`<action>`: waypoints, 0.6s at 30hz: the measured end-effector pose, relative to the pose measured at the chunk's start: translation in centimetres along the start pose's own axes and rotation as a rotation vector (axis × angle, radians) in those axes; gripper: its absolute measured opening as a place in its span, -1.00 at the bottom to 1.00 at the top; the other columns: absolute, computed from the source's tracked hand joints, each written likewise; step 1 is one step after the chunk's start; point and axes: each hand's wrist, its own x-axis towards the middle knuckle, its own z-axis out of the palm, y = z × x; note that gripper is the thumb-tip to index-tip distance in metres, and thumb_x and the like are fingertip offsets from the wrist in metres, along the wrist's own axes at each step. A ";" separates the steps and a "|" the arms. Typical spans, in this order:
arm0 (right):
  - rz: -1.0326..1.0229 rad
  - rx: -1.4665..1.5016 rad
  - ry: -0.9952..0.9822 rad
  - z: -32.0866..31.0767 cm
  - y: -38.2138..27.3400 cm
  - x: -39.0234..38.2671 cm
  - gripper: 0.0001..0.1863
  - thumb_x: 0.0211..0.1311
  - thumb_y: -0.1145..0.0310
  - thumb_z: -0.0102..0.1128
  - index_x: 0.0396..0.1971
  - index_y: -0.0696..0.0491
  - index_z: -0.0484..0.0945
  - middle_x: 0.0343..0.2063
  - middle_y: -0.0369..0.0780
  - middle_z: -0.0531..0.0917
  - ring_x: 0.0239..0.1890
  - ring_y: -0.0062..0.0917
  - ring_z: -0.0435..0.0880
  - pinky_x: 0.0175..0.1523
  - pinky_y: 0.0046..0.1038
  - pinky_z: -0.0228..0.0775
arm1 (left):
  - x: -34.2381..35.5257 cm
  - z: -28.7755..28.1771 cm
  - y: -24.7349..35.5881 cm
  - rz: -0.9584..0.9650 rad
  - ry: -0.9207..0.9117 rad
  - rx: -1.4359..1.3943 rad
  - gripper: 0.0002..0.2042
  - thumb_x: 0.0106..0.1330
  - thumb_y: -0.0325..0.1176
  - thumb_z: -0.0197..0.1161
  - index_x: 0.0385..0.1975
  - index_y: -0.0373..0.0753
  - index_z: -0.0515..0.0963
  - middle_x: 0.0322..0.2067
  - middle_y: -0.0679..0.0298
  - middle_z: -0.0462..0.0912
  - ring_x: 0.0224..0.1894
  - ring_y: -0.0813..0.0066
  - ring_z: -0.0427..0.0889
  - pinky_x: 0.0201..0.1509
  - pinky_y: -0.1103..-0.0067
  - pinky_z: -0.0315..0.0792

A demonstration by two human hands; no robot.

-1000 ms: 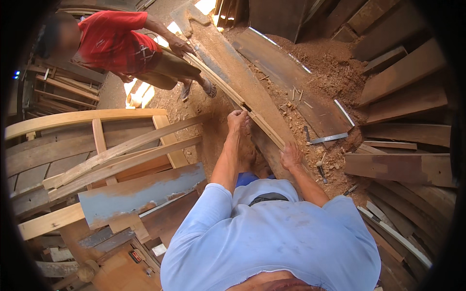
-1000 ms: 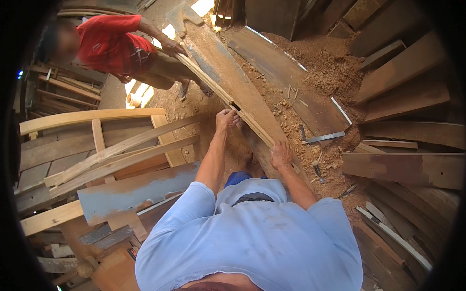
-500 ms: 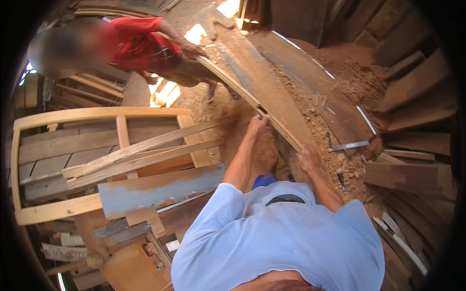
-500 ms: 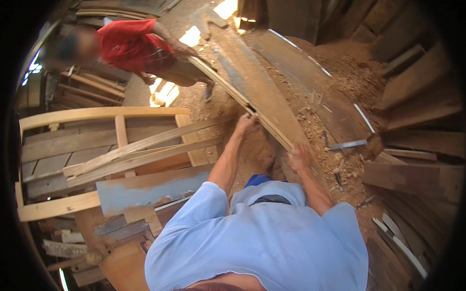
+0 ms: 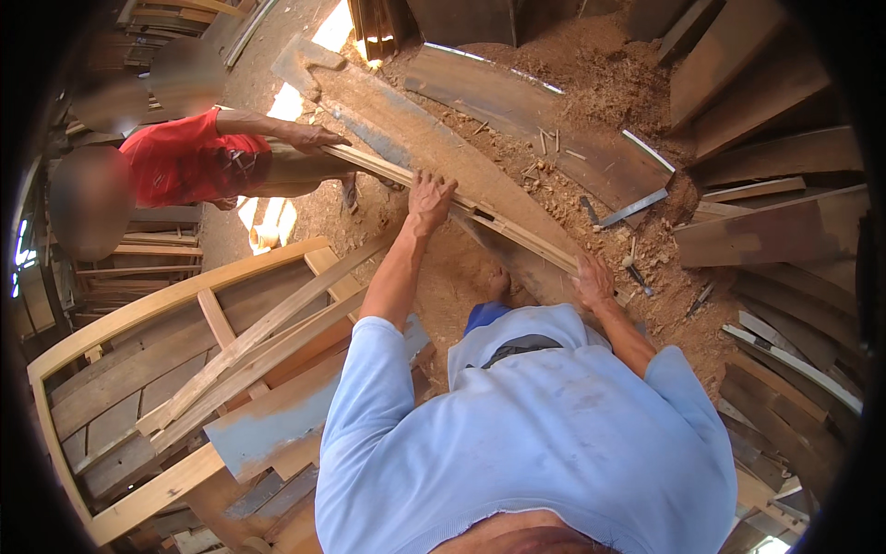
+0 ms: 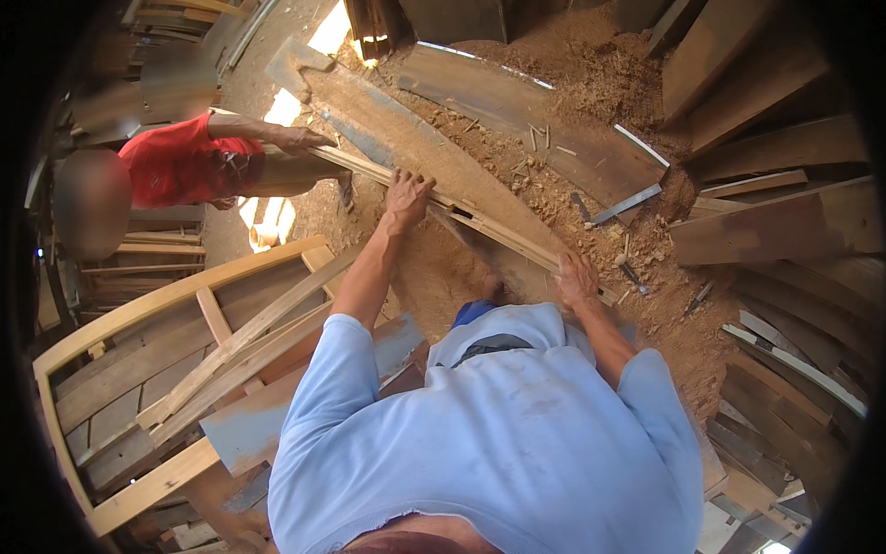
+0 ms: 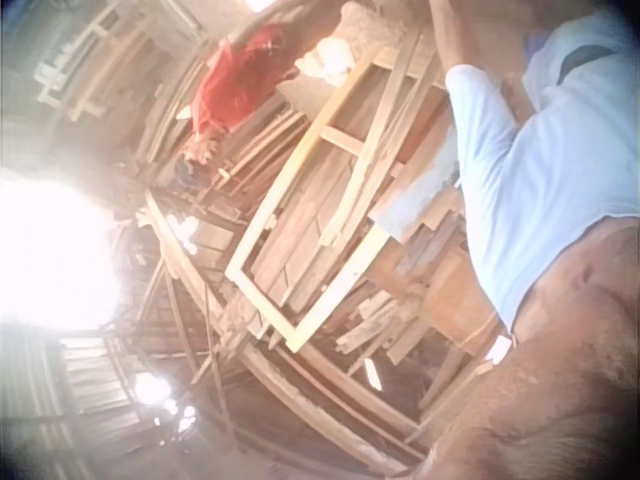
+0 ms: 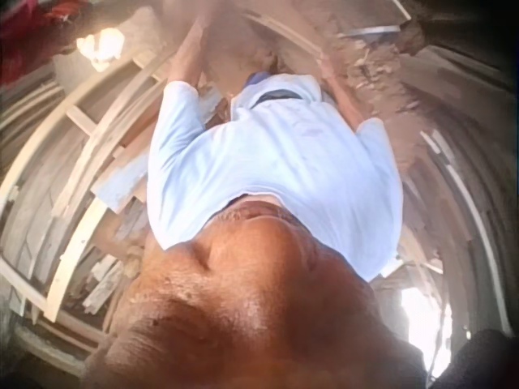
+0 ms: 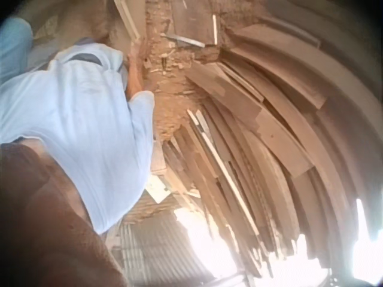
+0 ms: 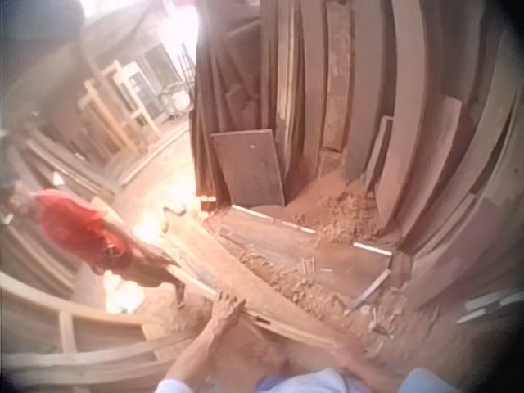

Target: The person uses a chisel and a wooden mallet to carve a groove into a long wooden plank. They repeatedly strike the chisel to remove wood chips, occasionally pausing to inspect the work or reposition the plank. Another person briefly enters the frame to assist with moving the wood.

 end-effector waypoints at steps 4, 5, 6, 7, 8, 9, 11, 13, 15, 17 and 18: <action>0.081 0.037 -0.075 -3.2 0.1 -0.6 -0.43 0.15 0.27 0.39 0.17 0.08 0.47 0.06 -0.06 0.59 0.15 -0.12 0.51 0.24 -0.14 0.35 | 1.2 1.0 1.3 0.117 -0.008 -0.085 -0.77 0.27 -0.40 0.17 -0.11 -0.02 0.64 -0.21 0.19 0.67 0.02 0.19 0.59 0.22 0.26 0.34; 0.089 0.037 -0.066 -3.0 0.8 -0.9 -0.43 0.15 0.26 0.39 0.16 0.08 0.48 0.04 -0.06 0.59 0.15 -0.12 0.51 0.24 -0.13 0.34 | 1.8 1.0 1.7 0.131 -0.026 -0.080 -0.77 0.26 -0.41 0.18 -0.11 -0.02 0.64 -0.20 0.19 0.68 0.03 0.19 0.59 0.22 0.28 0.34; 0.096 0.037 -0.057 -3.0 1.5 -1.1 -0.44 0.16 0.26 0.39 0.16 0.08 0.48 0.02 -0.06 0.60 0.14 -0.12 0.51 0.24 -0.11 0.33 | 2.4 0.9 2.2 0.145 -0.044 -0.074 -0.76 0.25 -0.41 0.19 -0.11 -0.01 0.64 -0.19 0.19 0.68 0.03 0.19 0.59 0.22 0.29 0.34; 0.113 0.014 -0.065 -3.2 1.9 -1.6 -0.45 0.17 0.26 0.39 0.15 0.06 0.48 0.04 -0.09 0.60 0.14 -0.13 0.51 0.26 -0.11 0.32 | 2.4 1.0 2.9 0.157 -0.072 -0.073 -0.75 0.24 -0.42 0.20 -0.11 -0.01 0.64 -0.18 0.19 0.68 0.03 0.19 0.59 0.21 0.30 0.35; 0.131 -0.009 -0.073 -3.7 2.3 -2.0 -0.47 0.18 0.26 0.38 0.15 0.04 0.47 0.06 -0.12 0.60 0.15 -0.13 0.51 0.28 -0.12 0.30 | 2.7 1.0 3.6 0.174 -0.121 -0.079 -0.75 0.22 -0.42 0.22 -0.11 0.00 0.64 -0.17 0.19 0.68 0.04 0.19 0.58 0.21 0.30 0.34; 0.149 -0.031 -0.081 -4.0 2.7 -2.4 -0.48 0.20 0.26 0.38 0.14 0.02 0.47 0.08 -0.16 0.60 0.16 -0.14 0.52 0.30 -0.12 0.29 | 3.0 1.0 4.3 0.190 -0.170 -0.085 -0.74 0.21 -0.41 0.25 -0.10 0.00 0.64 -0.17 0.20 0.68 0.05 0.20 0.58 0.21 0.30 0.34; 0.218 -0.052 -0.133 -4.2 4.2 -3.6 -0.45 0.19 0.24 0.39 0.18 0.00 0.46 0.08 -0.15 0.61 0.18 -0.16 0.51 0.31 -0.09 0.26 | 3.9 1.2 6.3 0.242 -0.229 -0.078 -0.73 0.19 -0.39 0.29 -0.09 0.01 0.64 -0.15 0.21 0.68 0.08 0.20 0.56 0.19 0.29 0.34; 0.282 -0.072 -0.141 -4.2 5.8 -5.0 -0.40 0.18 0.21 0.41 0.22 -0.04 0.45 0.10 -0.15 0.59 0.21 -0.18 0.48 0.32 -0.07 0.23 | 3.6 1.8 8.5 0.305 -0.260 -0.053 -0.71 0.18 -0.36 0.33 -0.08 0.03 0.64 -0.12 0.21 0.68 0.11 0.21 0.54 0.18 0.28 0.34; 0.339 -0.095 -0.107 -3.9 7.2 -6.8 -0.35 0.17 0.19 0.43 0.27 -0.08 0.42 0.16 -0.15 0.54 0.27 -0.20 0.42 0.33 -0.06 0.21 | 3.2 2.5 10.2 0.332 -0.233 -0.077 -0.68 0.15 -0.33 0.38 -0.06 0.05 0.64 -0.12 0.22 0.66 0.11 0.20 0.52 0.16 0.25 0.33; 0.509 -0.175 -0.020 -6.0 6.1 -9.4 -0.34 0.18 0.17 0.42 0.29 -0.13 0.40 0.24 -0.14 0.45 0.31 -0.18 0.36 0.36 -0.04 0.17 | 3.1 2.7 11.2 0.347 -0.199 -0.129 -0.68 0.15 -0.35 0.37 -0.06 0.05 0.65 -0.12 0.22 0.66 0.09 0.20 0.53 0.14 0.26 0.32; 0.593 -0.213 0.024 -6.6 5.6 -10.7 -0.34 0.19 0.16 0.41 0.30 -0.15 0.39 0.28 -0.14 0.41 0.33 -0.17 0.32 0.37 -0.03 0.16 | 3.2 2.7 11.6 0.337 -0.193 -0.121 -0.68 0.14 -0.35 0.37 -0.06 0.05 0.65 -0.12 0.23 0.66 0.08 0.19 0.53 0.13 0.26 0.32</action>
